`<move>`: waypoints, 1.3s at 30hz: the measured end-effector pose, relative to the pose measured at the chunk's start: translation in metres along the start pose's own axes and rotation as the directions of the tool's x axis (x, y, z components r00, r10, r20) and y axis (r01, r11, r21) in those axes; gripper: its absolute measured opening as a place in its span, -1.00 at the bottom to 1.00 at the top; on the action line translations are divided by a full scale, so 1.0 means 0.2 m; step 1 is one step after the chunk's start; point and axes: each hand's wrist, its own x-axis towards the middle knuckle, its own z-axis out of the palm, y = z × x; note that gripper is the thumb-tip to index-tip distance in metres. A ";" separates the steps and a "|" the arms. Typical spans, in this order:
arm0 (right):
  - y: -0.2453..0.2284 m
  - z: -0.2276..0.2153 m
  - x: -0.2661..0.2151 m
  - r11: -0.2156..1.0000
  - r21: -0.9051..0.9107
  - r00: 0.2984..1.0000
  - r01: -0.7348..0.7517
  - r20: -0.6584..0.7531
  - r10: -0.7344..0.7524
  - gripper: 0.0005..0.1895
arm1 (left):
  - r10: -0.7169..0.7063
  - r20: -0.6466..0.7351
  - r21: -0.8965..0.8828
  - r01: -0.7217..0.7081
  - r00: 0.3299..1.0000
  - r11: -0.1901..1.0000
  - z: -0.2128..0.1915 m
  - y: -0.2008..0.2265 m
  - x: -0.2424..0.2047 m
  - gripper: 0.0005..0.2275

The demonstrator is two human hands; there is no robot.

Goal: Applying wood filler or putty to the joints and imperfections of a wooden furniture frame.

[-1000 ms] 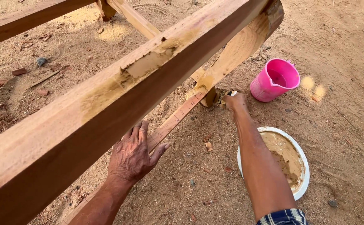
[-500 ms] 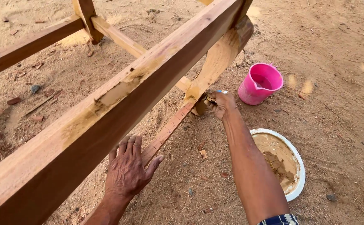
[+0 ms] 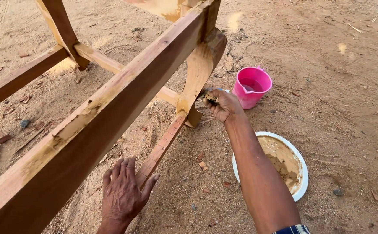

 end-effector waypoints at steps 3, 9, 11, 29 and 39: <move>-0.09 0.04 -0.07 0.998 -0.054 0.999 0.037 0.012 -0.036 -0.77 | -0.005 -0.010 0.006 0.005 1.000 1.000 0.01 0.01 -0.01 -0.13; -0.24 -0.07 -0.21 0.996 0.036 0.990 0.085 0.114 -0.088 -0.77 | 0.012 -0.058 0.011 -0.011 0.998 1.000 0.04 0.02 0.00 -0.15; -0.19 -0.16 -0.12 0.995 0.036 0.989 0.097 0.113 -0.100 -0.76 | 0.013 -0.068 0.008 -0.013 0.998 1.000 0.03 0.02 0.00 -0.15; -0.16 -0.32 0.05 0.977 -0.207 0.955 -0.045 0.279 0.103 -0.42 | 0.032 -0.113 -0.026 -0.035 0.993 0.999 0.08 -0.01 0.01 -0.15; 0.35 -0.42 0.28 0.729 -0.685 0.994 -0.011 -0.085 -0.064 -0.83 | 0.019 -0.074 -0.028 -0.021 0.997 0.999 0.06 -0.02 0.01 -0.13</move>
